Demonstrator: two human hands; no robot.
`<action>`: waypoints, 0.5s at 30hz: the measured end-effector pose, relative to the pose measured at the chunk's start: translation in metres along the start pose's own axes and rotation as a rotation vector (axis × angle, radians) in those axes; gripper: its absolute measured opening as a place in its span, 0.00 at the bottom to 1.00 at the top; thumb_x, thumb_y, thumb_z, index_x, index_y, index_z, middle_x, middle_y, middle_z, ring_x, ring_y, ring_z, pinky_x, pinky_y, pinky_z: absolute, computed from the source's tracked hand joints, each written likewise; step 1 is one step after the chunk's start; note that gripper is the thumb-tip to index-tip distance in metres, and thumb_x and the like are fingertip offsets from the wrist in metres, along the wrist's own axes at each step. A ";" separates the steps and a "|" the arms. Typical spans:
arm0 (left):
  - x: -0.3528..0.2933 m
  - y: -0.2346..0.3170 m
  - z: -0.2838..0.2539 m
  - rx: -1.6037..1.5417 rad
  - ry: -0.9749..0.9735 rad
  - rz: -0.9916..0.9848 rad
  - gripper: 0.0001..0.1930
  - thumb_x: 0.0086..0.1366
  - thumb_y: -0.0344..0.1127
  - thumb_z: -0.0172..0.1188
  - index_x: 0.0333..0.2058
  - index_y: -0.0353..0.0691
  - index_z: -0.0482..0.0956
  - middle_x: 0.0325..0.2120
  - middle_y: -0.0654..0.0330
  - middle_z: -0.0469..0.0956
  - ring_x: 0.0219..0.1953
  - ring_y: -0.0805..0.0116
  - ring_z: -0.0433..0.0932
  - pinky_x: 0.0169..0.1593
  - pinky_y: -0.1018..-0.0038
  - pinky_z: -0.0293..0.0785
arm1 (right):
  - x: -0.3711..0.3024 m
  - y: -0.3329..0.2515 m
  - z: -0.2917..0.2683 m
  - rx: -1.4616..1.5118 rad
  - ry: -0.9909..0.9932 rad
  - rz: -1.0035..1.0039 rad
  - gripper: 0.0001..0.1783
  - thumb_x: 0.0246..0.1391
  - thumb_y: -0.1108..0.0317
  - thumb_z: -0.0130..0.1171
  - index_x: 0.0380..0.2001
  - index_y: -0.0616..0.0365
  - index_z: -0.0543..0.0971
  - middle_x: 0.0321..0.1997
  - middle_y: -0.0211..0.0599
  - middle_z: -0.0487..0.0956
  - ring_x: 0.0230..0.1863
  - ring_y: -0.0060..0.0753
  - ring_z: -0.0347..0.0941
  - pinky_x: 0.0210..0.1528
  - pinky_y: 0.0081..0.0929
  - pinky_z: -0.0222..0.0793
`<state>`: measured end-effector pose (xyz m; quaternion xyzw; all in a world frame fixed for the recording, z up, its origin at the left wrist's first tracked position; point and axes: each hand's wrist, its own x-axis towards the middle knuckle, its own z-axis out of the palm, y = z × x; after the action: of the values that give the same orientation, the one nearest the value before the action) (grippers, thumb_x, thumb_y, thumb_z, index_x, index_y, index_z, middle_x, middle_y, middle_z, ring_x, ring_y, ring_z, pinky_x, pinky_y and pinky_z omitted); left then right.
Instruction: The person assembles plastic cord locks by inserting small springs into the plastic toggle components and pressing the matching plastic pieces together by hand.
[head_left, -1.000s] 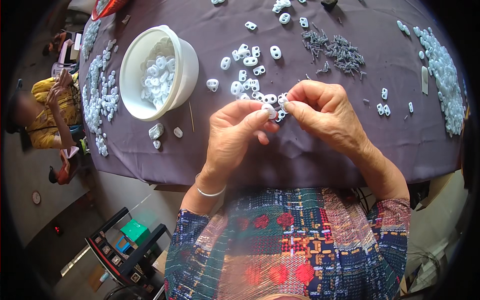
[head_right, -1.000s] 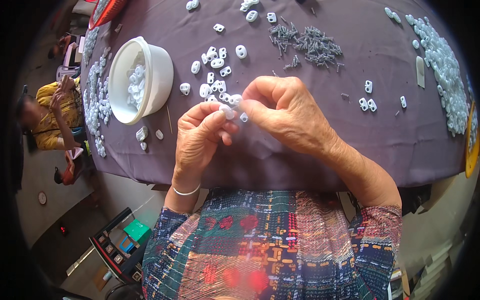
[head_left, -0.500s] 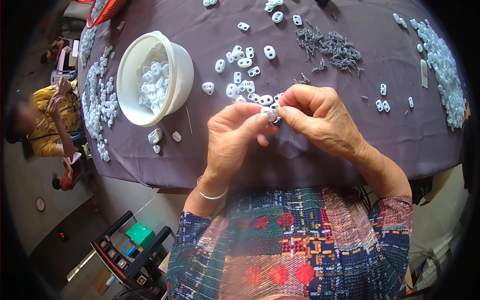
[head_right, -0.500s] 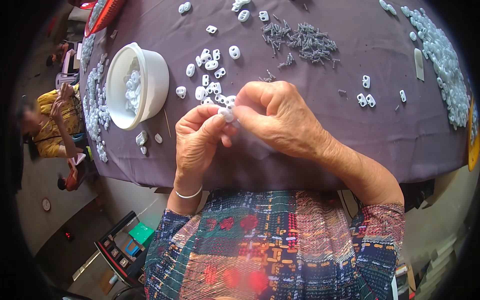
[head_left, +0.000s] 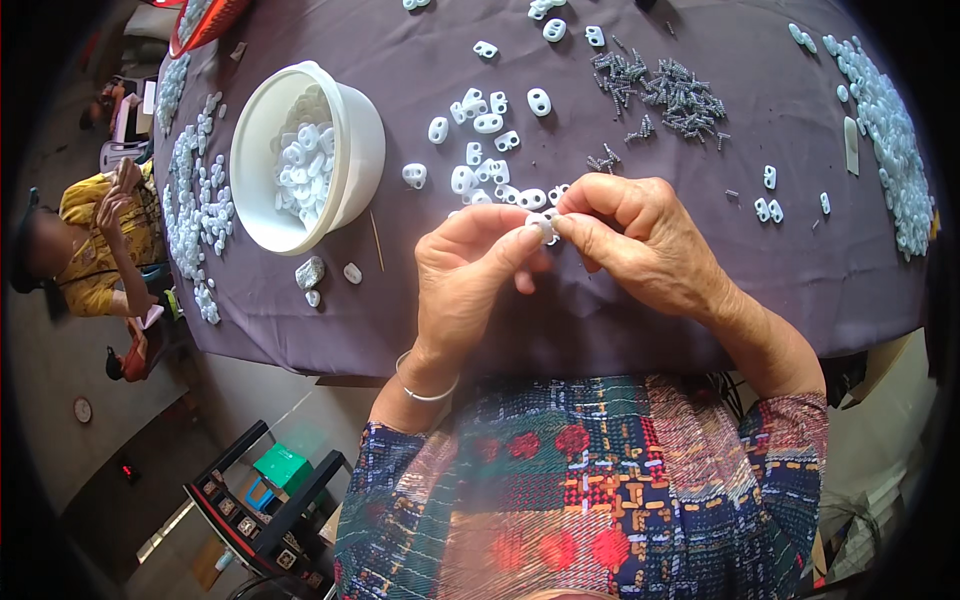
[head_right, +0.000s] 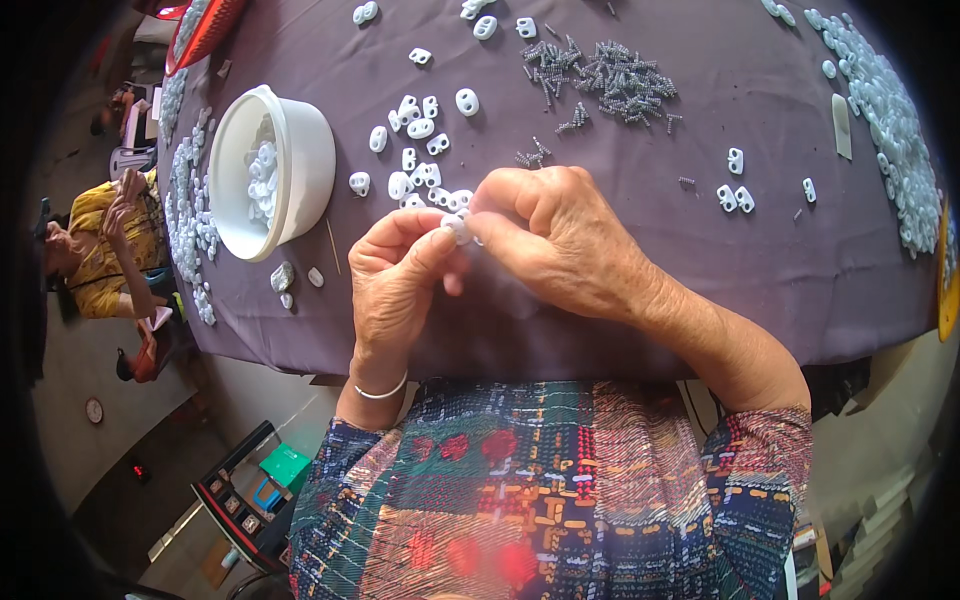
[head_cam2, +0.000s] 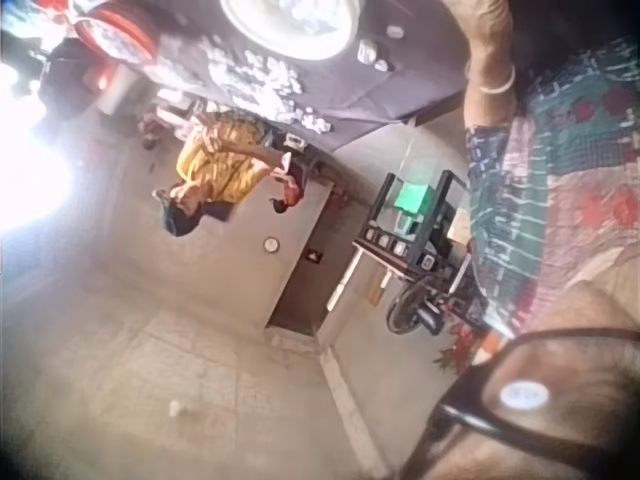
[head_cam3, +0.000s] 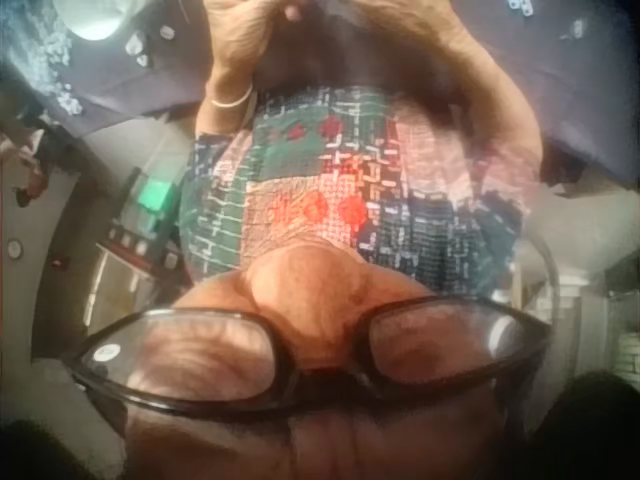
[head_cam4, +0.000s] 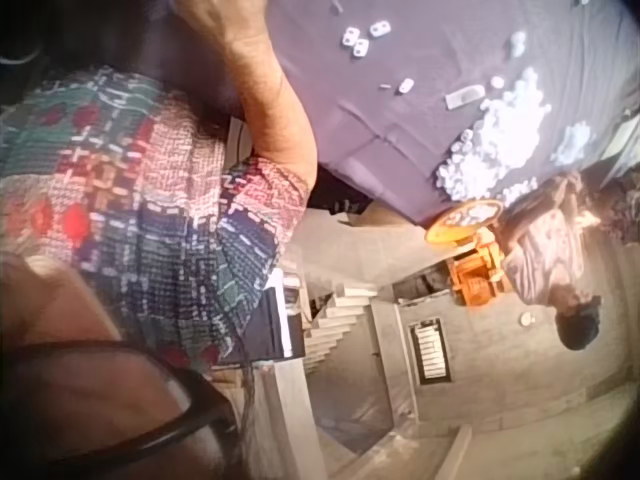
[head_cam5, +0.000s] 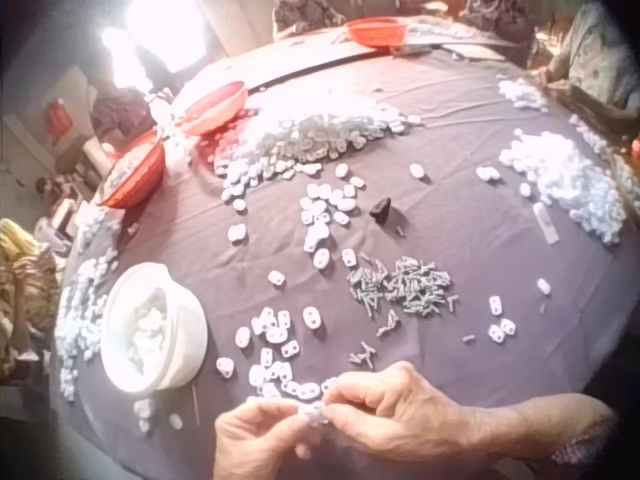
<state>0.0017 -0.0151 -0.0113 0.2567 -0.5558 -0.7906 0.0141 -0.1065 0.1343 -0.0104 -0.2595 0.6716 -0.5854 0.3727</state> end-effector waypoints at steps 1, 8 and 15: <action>0.000 0.000 0.000 0.004 0.000 0.011 0.07 0.59 0.26 0.58 0.36 0.30 0.75 0.27 0.56 0.78 0.24 0.72 0.77 0.22 0.82 0.73 | 0.000 0.000 0.000 -0.004 -0.007 0.018 0.07 0.55 0.71 0.53 0.29 0.64 0.75 0.19 0.23 0.71 0.21 0.12 0.64 0.22 0.14 0.60; -0.001 0.004 0.004 0.033 0.018 -0.043 0.07 0.58 0.25 0.58 0.35 0.30 0.75 0.27 0.56 0.78 0.23 0.74 0.76 0.21 0.84 0.71 | 0.001 0.001 -0.001 -0.041 -0.046 0.020 0.07 0.55 0.71 0.52 0.29 0.65 0.75 0.19 0.26 0.72 0.21 0.14 0.65 0.23 0.15 0.61; -0.003 0.003 0.005 0.042 0.020 -0.008 0.06 0.58 0.25 0.58 0.35 0.30 0.75 0.28 0.55 0.78 0.23 0.72 0.77 0.23 0.82 0.73 | 0.002 0.003 -0.002 -0.125 -0.003 -0.116 0.05 0.52 0.74 0.53 0.27 0.65 0.75 0.16 0.30 0.71 0.18 0.15 0.65 0.21 0.17 0.61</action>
<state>0.0010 -0.0109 -0.0065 0.2671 -0.5712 -0.7761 0.0110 -0.1094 0.1342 -0.0139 -0.3214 0.6901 -0.5626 0.3222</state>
